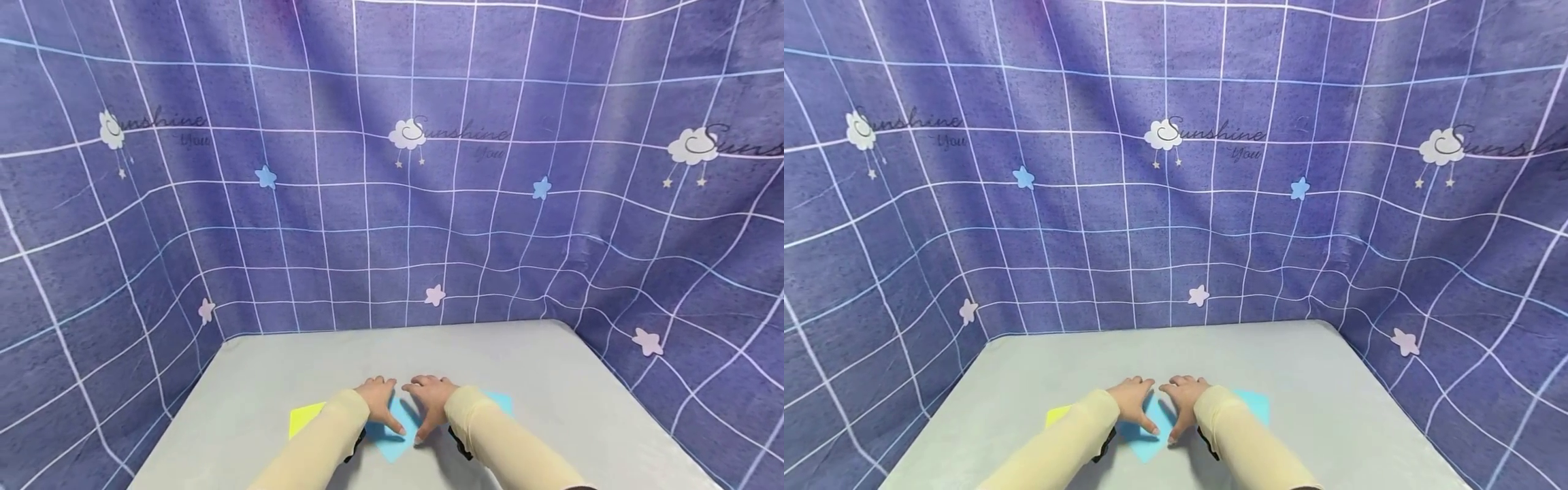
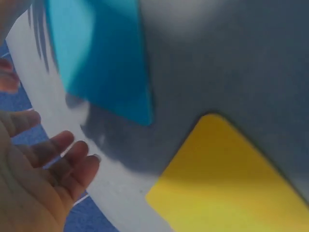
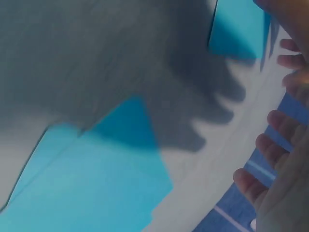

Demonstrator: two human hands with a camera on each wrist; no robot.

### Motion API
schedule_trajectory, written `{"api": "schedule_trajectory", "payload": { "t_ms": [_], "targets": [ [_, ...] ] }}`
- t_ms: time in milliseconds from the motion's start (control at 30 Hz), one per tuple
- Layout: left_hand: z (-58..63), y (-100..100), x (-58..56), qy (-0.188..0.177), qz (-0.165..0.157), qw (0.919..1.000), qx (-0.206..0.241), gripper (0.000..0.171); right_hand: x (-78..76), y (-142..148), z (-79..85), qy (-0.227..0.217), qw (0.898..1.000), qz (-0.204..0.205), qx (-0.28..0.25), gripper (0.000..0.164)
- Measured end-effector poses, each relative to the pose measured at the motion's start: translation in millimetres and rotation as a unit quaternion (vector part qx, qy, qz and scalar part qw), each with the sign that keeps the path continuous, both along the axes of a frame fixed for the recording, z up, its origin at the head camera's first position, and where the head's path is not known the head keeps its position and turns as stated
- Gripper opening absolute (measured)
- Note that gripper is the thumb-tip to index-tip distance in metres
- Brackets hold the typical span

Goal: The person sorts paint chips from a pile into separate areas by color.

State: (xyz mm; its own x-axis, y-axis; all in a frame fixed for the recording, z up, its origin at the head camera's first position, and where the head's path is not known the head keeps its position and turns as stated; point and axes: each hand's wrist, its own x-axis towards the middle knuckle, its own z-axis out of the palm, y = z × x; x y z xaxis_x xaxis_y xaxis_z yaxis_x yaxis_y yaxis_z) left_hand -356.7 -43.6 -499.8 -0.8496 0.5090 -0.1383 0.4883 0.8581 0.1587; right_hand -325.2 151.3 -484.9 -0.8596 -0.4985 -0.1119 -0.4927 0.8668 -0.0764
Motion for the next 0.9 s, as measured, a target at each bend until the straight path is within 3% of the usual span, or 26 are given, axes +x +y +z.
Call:
{"api": "schedule_trajectory", "payload": {
  "t_ms": [300,467,567,700,900],
  "targets": [
    [-5.5,8.3,-0.1,-0.006,-0.008,0.9999,0.007,0.106,-1.5,-15.7,-7.4,-0.009,1.000,-0.003,0.015,0.109],
    [3.3,7.8,9.4,-0.014,-0.019,0.9997,0.004,0.103,-0.4,-23.8,-15.3,-0.028,0.999,-0.005,0.027,0.109],
    [2.5,8.3,10.8,-0.015,-0.021,0.9997,0.007,0.100,-0.3,-28.1,-18.3,-0.051,0.998,-0.024,0.020,0.107],
    [-4.5,8.1,3.7,-0.023,-0.011,0.9987,0.044,0.091,0.4,-33.2,-18.1,-0.061,0.997,-0.041,0.007,0.104],
    [-4.9,5.9,-6.3,-0.053,0.023,0.9926,0.107,0.083,0.5,-39.8,-13.3,-0.048,0.998,-0.036,0.002,0.103]
  ]
}}
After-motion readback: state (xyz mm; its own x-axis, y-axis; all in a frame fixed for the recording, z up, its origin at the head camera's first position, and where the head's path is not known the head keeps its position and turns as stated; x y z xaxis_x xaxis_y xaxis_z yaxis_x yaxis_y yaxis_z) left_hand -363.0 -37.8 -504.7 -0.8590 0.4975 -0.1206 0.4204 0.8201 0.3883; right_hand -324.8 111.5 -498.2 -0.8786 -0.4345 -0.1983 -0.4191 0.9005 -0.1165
